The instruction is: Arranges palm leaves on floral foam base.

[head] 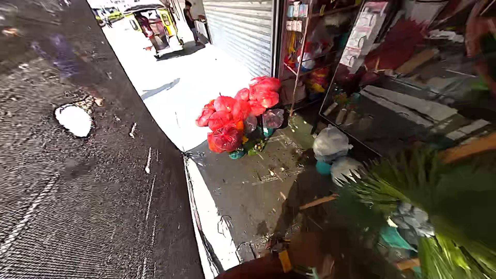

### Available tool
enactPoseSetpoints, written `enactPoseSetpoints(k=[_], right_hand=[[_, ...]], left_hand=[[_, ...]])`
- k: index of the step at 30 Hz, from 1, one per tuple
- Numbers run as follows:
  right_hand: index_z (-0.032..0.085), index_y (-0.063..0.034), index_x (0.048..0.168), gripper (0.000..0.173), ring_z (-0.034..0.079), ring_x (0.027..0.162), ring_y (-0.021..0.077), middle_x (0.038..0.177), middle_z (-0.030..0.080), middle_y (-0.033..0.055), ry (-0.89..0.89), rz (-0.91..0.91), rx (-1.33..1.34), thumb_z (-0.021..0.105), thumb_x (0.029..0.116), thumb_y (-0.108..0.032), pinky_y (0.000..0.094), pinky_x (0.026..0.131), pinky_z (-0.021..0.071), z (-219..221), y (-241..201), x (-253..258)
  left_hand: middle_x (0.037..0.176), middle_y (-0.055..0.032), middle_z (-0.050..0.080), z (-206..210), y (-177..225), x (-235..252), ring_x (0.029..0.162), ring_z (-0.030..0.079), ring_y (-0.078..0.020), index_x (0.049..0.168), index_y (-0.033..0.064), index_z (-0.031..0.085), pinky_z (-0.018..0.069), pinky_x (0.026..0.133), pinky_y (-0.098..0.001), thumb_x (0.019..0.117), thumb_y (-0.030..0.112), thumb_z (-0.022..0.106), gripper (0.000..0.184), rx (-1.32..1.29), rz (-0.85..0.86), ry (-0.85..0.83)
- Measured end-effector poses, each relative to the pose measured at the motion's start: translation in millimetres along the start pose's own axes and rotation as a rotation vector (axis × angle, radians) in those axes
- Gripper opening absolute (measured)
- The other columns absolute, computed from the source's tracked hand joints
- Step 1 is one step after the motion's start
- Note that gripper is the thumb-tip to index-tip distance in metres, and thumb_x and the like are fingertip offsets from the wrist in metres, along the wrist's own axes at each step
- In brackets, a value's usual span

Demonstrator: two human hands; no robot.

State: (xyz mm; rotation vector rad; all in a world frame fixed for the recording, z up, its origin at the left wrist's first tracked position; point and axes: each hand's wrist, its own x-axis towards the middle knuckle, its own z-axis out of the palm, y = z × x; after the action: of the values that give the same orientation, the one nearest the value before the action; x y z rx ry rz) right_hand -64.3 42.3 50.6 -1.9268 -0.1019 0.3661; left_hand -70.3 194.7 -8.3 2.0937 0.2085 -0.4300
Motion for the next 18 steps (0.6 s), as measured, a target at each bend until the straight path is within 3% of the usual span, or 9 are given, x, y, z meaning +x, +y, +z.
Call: enactPoseSetpoints(k=[2,3,4,7,10,15,18], right_hand=[[0.055,0.0142,0.133,0.041,0.062,0.118,0.0139,0.126,0.066,0.0199,0.100,-0.150,0.060,0.056,0.1039,-0.015,0.0285,0.105,0.0494,-9,76,15],[0.061,0.0124,0.120,0.034,0.066,0.105,0.0093,0.111,0.070,0.0140,0.198,-0.252,0.140,0.063,0.0978,-0.013,0.0254,0.096,0.0546,-11,100,27],[0.063,0.0105,0.116,0.031,0.066,0.103,0.0082,0.108,0.070,0.0112,0.229,-0.283,0.187,0.066,0.0956,-0.012,0.0258,0.095,0.0552,-18,108,32],[0.066,0.0081,0.115,0.026,0.066,0.104,0.0080,0.110,0.071,0.0093,0.193,-0.245,0.275,0.068,0.0948,-0.009,0.0261,0.096,0.0549,-35,113,24],[0.071,-0.0001,0.110,0.019,0.065,0.106,0.0124,0.112,0.069,0.0070,0.264,-0.436,0.396,0.071,0.0930,-0.009,0.0296,0.096,0.0556,-35,127,24],[0.070,-0.0060,0.106,0.015,0.067,0.099,0.0103,0.104,0.071,0.0013,0.316,-0.481,0.542,0.071,0.0909,-0.004,0.0298,0.091,0.0579,-57,133,31],[0.071,-0.0067,0.107,0.014,0.066,0.100,0.0116,0.106,0.069,0.0019,0.319,-0.497,0.511,0.071,0.0932,-0.008,0.0307,0.092,0.0573,-74,137,29]], left_hand=[[0.114,-0.0204,0.071,3,7,5,0.107,0.068,-0.0377,0.126,0.0068,0.066,0.0518,0.093,-0.0626,0.1087,0.050,0.039,0.054,0.050,-0.084,0.007],[0.109,-0.0177,0.071,11,3,14,0.102,0.070,-0.0358,0.122,0.0091,0.067,0.0546,0.088,-0.0616,0.1078,0.053,0.037,0.055,0.119,-0.105,0.045],[0.109,-0.0177,0.071,16,0,22,0.102,0.070,-0.0359,0.123,0.0091,0.067,0.0548,0.088,-0.0614,0.1076,0.054,0.037,0.056,0.160,-0.117,0.074],[0.115,-0.0186,0.070,27,-3,40,0.107,0.068,-0.0358,0.127,0.0081,0.067,0.0527,0.094,-0.0606,0.1081,0.050,0.040,0.053,0.200,-0.094,0.123],[0.114,-0.0200,0.068,34,4,56,0.109,0.066,-0.0374,0.123,0.0052,0.067,0.0512,0.094,-0.0614,0.1078,0.050,0.041,0.054,0.251,-0.081,0.157],[0.090,-0.0143,0.066,49,26,52,0.086,0.066,-0.0327,0.114,0.0075,0.065,0.0529,0.077,-0.0592,0.1086,0.053,0.034,0.055,0.194,-0.040,0.029],[0.085,-0.0109,0.065,67,39,42,0.080,0.065,-0.0292,0.110,0.0091,0.066,0.0530,0.074,-0.0561,0.1076,0.055,0.036,0.055,0.184,0.018,-0.040]])
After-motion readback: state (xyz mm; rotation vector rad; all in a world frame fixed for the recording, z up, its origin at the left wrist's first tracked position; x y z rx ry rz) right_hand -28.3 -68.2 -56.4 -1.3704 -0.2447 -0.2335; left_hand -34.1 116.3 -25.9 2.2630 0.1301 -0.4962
